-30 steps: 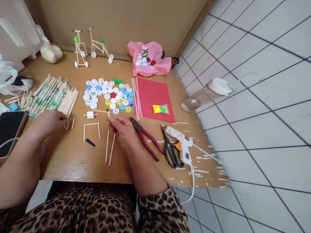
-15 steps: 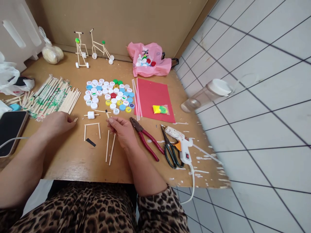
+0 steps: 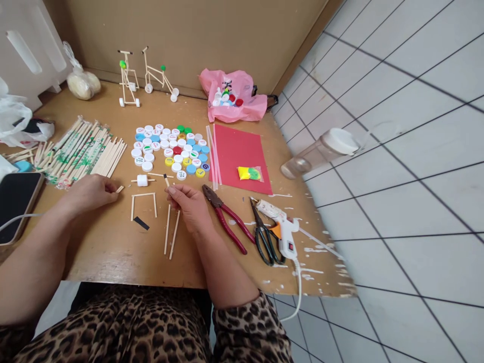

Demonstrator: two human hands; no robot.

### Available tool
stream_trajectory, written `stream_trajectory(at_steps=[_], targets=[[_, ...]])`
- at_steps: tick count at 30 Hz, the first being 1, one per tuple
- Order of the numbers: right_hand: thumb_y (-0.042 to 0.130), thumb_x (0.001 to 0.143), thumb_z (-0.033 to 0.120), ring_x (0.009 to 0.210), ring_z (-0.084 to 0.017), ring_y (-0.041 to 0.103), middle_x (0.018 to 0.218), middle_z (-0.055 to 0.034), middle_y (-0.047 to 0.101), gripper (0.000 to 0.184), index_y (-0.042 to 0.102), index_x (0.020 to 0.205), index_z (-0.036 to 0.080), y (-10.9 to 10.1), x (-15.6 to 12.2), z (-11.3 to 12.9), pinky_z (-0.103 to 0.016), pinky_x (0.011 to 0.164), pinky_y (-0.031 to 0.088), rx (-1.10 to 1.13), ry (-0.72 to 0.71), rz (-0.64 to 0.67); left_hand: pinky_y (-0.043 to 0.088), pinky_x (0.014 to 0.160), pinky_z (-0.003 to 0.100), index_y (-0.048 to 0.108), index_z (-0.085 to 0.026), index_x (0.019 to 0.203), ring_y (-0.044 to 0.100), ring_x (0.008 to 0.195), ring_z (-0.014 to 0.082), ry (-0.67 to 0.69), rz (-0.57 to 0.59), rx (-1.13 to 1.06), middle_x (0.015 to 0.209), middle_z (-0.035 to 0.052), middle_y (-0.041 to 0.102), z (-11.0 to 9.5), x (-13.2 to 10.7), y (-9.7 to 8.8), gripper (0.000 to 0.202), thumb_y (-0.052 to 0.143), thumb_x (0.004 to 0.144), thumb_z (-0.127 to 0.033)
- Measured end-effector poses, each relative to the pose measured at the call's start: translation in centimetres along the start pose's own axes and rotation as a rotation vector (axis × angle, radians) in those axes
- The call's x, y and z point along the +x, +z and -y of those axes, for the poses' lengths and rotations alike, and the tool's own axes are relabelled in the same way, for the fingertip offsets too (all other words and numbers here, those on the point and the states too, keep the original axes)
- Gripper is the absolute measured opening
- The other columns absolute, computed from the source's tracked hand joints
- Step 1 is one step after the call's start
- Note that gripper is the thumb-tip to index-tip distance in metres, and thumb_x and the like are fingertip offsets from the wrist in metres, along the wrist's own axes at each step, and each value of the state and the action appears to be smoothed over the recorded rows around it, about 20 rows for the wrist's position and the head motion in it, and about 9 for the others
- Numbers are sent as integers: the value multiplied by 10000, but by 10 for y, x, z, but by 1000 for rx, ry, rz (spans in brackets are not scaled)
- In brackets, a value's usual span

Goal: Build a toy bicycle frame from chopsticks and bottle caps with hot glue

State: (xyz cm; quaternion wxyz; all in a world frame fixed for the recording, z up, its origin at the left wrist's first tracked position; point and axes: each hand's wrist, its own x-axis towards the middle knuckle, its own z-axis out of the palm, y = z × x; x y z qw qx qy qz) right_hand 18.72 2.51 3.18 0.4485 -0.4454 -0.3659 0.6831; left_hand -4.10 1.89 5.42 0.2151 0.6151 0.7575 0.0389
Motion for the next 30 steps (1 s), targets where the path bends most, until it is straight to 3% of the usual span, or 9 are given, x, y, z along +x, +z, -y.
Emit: stream_trajectory(at_steps=[3, 6, 12, 16, 21, 25, 30], targets=[[855, 513, 403, 486, -64, 410, 536, 44, 588, 281, 682, 588, 195, 0, 0, 0, -235, 505, 291, 8, -13, 9, 349, 494, 244, 638, -204, 543, 470, 478, 119, 15, 80, -353, 495, -28, 565, 4, 2, 2, 93, 646, 622, -254], [854, 519, 425, 513, -75, 425, 577, 41, 621, 288, 683, 606, 210, 1, -2, 0, -241, 530, 327, 2, -49, 31, 371, 483, 216, 663, -188, 603, 452, 452, 82, 75, 198, -718, 508, -38, 591, 1, 0, 5, 153, 712, 583, -331], [824, 594, 448, 688, -134, 558, 753, 10, 723, 244, 680, 609, 251, 8, -13, 1, -291, 711, 445, -97, -139, 115, 425, 469, 221, 655, -196, 579, 516, 469, 91, 167, 319, -1037, 589, 17, 685, -23, -13, 15, 247, 818, 520, -372], [812, 629, 437, 845, -173, 617, 789, -5, 729, 244, 670, 568, 248, 10, -17, 1, -320, 819, 454, -132, -130, 177, 438, 487, 230, 660, -195, 586, 550, 505, 103, 133, 265, -1208, 620, 27, 712, -26, -12, 22, 258, 849, 490, -344], [841, 598, 443, 693, -119, 595, 809, -10, 744, 277, 681, 591, 217, 8, -14, -5, -266, 683, 447, -21, 14, 240, 458, 515, 222, 724, -174, 689, 594, 556, 108, 30, 185, -1413, 668, 38, 740, -23, -6, 27, 306, 888, 464, -300], [881, 566, 405, 716, -114, 656, 872, -29, 769, 306, 668, 605, 190, 8, -15, -7, -245, 674, 457, 104, 167, 308, 480, 542, 225, 762, -163, 722, 617, 581, 114, 1, 174, -1450, 680, 42, 750, -24, -7, 28, 334, 905, 448, -288], [895, 572, 369, 866, -174, 723, 955, -58, 779, 321, 642, 632, 180, 8, -18, -6, -274, 757, 499, 225, 273, 360, 479, 552, 234, 742, -164, 664, 639, 613, 136, 62, 90, -1384, 680, 54, 758, -27, -10, 30, 323, 908, 446, -333]])
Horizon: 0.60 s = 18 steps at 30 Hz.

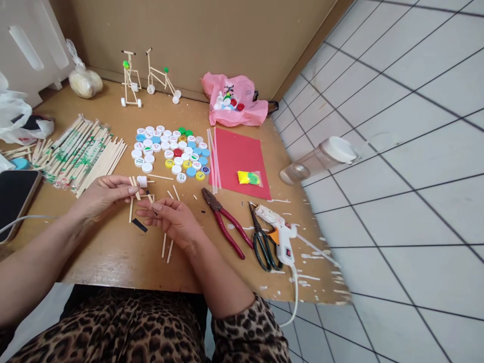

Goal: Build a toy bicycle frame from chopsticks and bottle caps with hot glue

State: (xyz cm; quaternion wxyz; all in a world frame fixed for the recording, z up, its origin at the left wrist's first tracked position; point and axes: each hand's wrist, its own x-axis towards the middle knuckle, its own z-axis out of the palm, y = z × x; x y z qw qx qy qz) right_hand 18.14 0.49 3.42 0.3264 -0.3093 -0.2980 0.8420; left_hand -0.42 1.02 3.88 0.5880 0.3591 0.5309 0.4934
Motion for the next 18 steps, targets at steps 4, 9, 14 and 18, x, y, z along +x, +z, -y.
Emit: stream_trajectory(at_steps=[4, 9, 14, 18], targets=[[879, 606, 341, 919, -200, 728, 978, -69, 779, 291, 648, 703, 194, -2, 0, -1, -323, 828, 512, 46, 11, 18, 498, 553, 260, 718, -170, 637, 661, 633, 169, 51, -2, 106, 683, 58, 759, 1, -1, 1, 342, 903, 440, -380], [880, 603, 350, 934, -203, 729, 981, -63, 780, 298, 642, 696, 196, -5, 2, -3, -326, 842, 515, 63, 25, 30, 515, 570, 263, 724, -171, 661, 652, 606, 154, 83, 19, 163, 691, 52, 758, 2, -2, 0, 344, 894, 461, -392], [859, 640, 351, 953, -210, 727, 984, -64, 776, 279, 637, 702, 193, -8, 3, -5, -356, 887, 510, 71, 33, 34, 556, 616, 290, 730, -179, 669, 687, 639, 182, 105, 17, 194, 681, 52, 759, 4, -2, 0, 350, 887, 469, -420], [870, 619, 356, 939, -203, 730, 970, -59, 779, 298, 630, 684, 190, -8, 3, -6, -339, 870, 515, 90, 39, 48, 561, 608, 289, 735, -179, 678, 680, 630, 179, 143, 24, 226, 672, 49, 754, 5, -3, 0, 349, 874, 487, -436]])
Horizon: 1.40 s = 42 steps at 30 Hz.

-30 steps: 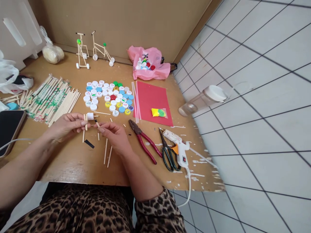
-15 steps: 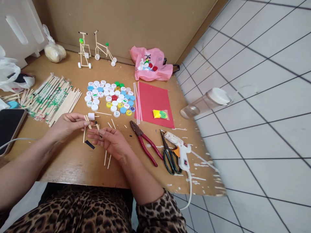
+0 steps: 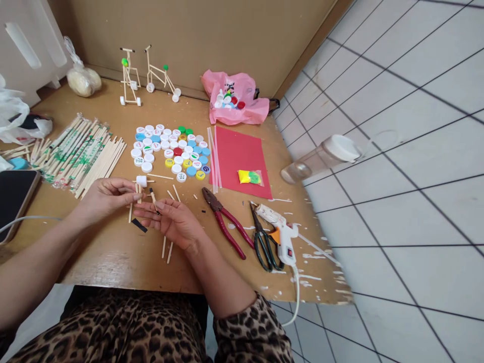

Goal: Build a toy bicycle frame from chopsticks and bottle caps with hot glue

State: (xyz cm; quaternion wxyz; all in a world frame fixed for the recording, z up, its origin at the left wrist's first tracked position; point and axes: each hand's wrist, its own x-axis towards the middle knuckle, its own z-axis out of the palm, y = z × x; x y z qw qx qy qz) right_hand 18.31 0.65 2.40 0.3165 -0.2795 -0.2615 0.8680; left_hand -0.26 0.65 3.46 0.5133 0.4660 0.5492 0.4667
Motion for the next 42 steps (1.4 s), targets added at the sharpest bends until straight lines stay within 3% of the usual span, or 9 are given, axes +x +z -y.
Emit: stream_trajectory(at_steps=[9, 14, 26, 32, 42], targets=[[830, 684, 339, 931, -191, 727, 967, -56, 778, 234, 656, 754, 201, -1, 0, -1, -354, 896, 510, -4, 15, -1, 578, 684, 333, 752, -179, 678, 687, 672, 202, 10, 32, 23, 729, 69, 769, -1, 0, 1, 372, 874, 482, -471], [833, 678, 345, 930, -189, 727, 966, -58, 777, 239, 655, 741, 199, -3, 1, -1, -346, 889, 512, -11, 15, -8, 570, 674, 311, 736, -184, 624, 682, 651, 190, -10, 33, 27, 682, 51, 757, -1, 0, 0, 338, 878, 473, -451], [860, 640, 357, 939, -199, 726, 962, -57, 775, 277, 659, 734, 190, -4, 1, 0, -353, 891, 509, -7, 19, 21, 585, 669, 317, 747, -173, 694, 703, 687, 202, -29, 83, -47, 702, 56, 760, 2, 0, 1, 349, 886, 486, -417], [878, 616, 338, 914, -200, 738, 921, -43, 786, 270, 670, 713, 195, -5, 0, 1, -308, 825, 527, 20, 19, 18, 576, 637, 287, 749, -177, 648, 682, 632, 178, -12, 77, -34, 669, 44, 755, 3, 1, 2, 322, 894, 464, -399], [857, 651, 358, 914, -193, 734, 917, -51, 782, 265, 674, 741, 188, -8, 3, 0, -318, 851, 517, -11, 30, 15, 561, 638, 285, 777, -190, 708, 679, 660, 174, -17, 114, 13, 693, 50, 763, 9, 1, 1, 317, 858, 536, -443]])
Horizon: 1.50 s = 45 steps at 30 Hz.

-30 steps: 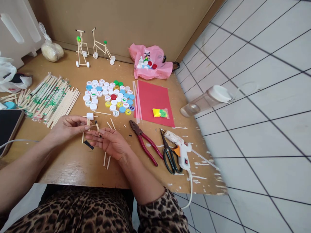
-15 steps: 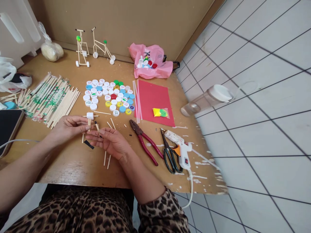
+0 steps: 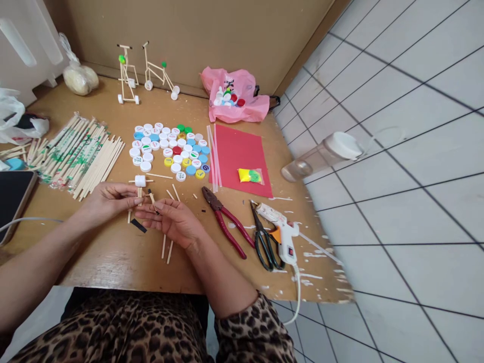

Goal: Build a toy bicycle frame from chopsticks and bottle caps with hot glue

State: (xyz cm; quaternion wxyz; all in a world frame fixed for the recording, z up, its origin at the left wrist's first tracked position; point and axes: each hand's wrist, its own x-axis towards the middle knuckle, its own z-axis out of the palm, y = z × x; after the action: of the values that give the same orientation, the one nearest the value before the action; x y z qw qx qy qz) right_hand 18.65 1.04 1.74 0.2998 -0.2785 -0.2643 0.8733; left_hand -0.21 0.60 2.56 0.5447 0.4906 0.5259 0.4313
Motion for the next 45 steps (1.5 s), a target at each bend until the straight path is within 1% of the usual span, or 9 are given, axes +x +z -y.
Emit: stream_trajectory(at_steps=[11, 16, 19, 23, 26, 29, 34, 39, 45], targets=[[892, 592, 363, 878, -187, 745, 892, -32, 788, 304, 669, 713, 196, 5, -1, 2, -285, 779, 535, 4, -27, -9, 559, 644, 272, 766, -168, 705, 674, 658, 164, -9, -20, -63, 686, 51, 758, -2, 0, 2, 334, 881, 503, -407], [884, 599, 386, 885, -182, 736, 901, -27, 783, 313, 644, 669, 197, 6, -4, 4, -297, 780, 539, -93, -29, -23, 544, 594, 261, 763, -175, 677, 660, 600, 152, -30, -17, -98, 662, 43, 757, -7, -1, 4, 325, 891, 476, -397], [864, 614, 415, 886, -186, 722, 870, -29, 774, 298, 663, 658, 199, 8, -6, 7, -313, 786, 534, -270, -109, -87, 500, 519, 223, 760, -178, 648, 630, 547, 133, -68, -10, -134, 630, 40, 749, -12, -2, 5, 338, 902, 441, -404], [827, 656, 439, 1031, -205, 679, 992, -39, 767, 270, 681, 628, 214, 9, -9, 12, -367, 949, 481, -452, -298, -192, 457, 488, 195, 768, -177, 651, 617, 556, 126, -109, 3, -155, 631, 48, 748, -17, -4, 6, 342, 913, 427, -391], [819, 669, 441, 1110, -220, 654, 1083, -34, 753, 252, 688, 645, 227, 12, -11, 15, -413, 1042, 420, -468, -363, -154, 454, 498, 194, 772, -187, 659, 598, 557, 116, -135, 53, -159, 619, 34, 738, -15, -3, 6, 309, 910, 444, -362], [814, 676, 456, 1117, -231, 654, 1136, -34, 739, 263, 682, 651, 229, 16, -12, 15, -435, 1037, 425, -491, -369, -91, 453, 494, 205, 775, -200, 668, 567, 531, 106, -146, 116, -166, 614, 20, 728, -8, -2, 5, 258, 891, 484, -339], [795, 694, 491, 1092, -241, 665, 1160, -50, 730, 291, 684, 662, 223, 16, -11, 13, -450, 1009, 443, -557, -402, -76, 462, 515, 215, 788, -197, 730, 577, 560, 112, -126, 202, -156, 668, 32, 741, 0, 0, 2, 210, 843, 572, -324], [781, 721, 479, 1161, -235, 630, 1183, -34, 719, 256, 702, 675, 240, 13, -10, 12, -442, 1049, 411, -589, -489, -92, 458, 507, 212, 783, -192, 710, 584, 556, 115, -154, 223, -163, 670, 44, 746, -1, 0, 2, 226, 851, 556, -343], [772, 719, 499, 1102, -240, 653, 1103, -44, 741, 277, 691, 665, 240, 15, -10, 13, -448, 1020, 430, -611, -452, -84, 440, 496, 217, 774, -203, 668, 571, 542, 114, -141, 233, -171, 663, 51, 745, -1, 0, 3, 186, 846, 563, -340]])
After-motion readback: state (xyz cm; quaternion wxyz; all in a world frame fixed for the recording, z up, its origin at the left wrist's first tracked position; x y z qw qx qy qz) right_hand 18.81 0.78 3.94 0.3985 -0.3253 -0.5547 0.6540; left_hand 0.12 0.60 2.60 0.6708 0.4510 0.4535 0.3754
